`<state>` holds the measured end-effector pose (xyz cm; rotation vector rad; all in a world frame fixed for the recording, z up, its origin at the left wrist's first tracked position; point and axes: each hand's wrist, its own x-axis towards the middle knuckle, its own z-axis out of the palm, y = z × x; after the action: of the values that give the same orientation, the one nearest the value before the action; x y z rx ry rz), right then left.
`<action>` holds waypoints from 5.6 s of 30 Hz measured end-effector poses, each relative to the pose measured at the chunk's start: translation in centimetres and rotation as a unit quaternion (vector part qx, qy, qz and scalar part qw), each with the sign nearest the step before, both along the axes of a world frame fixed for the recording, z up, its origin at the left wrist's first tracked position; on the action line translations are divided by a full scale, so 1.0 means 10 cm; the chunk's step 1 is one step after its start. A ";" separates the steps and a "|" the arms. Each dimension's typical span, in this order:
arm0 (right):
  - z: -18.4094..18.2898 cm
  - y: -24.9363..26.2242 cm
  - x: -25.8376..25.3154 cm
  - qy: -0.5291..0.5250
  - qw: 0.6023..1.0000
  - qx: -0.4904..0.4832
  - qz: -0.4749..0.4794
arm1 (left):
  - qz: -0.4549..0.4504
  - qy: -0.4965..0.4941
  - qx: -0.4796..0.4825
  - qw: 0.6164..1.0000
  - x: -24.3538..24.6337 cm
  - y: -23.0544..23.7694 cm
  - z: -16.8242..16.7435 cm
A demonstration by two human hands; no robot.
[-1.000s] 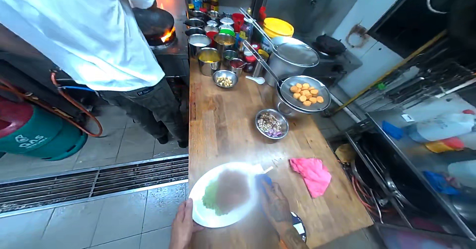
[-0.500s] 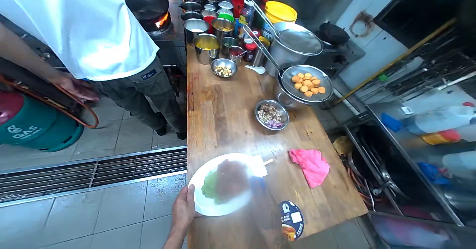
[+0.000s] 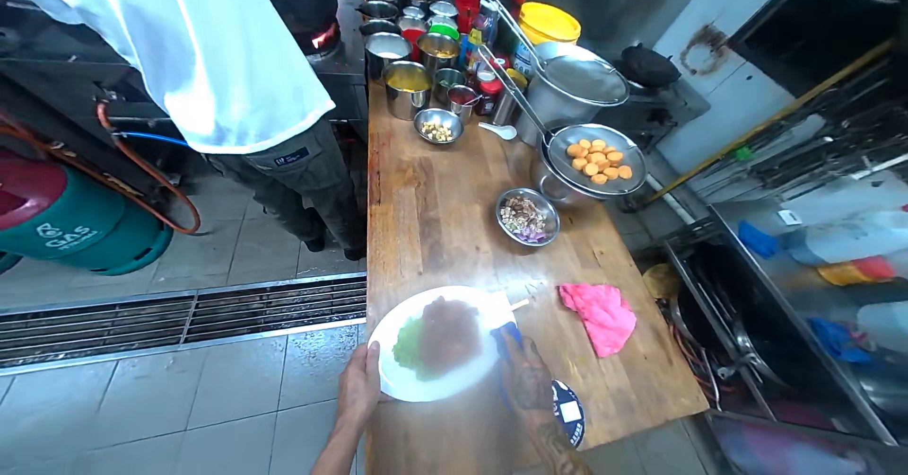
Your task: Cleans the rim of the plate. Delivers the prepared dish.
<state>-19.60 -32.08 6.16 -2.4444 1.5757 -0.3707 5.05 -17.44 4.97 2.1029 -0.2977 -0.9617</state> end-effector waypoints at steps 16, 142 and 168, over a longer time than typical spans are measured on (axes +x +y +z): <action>0.11 0.69 0.25 0.156 0.979 0.129 -0.015 | 0.011 -0.001 0.031 0.999 -0.04 -0.05 0.06; 0.28 1.90 1.48 0.053 0.891 0.201 -0.403 | -0.129 0.030 0.045 0.990 0.10 -0.69 0.19; 0.06 2.12 1.65 0.017 0.920 0.059 -0.387 | -0.045 0.210 0.021 0.976 -0.23 -0.10 0.37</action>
<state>-3.07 -10.92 6.71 -1.6434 2.4474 -0.3296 2.78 -18.45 8.65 1.8753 -0.1561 -1.4449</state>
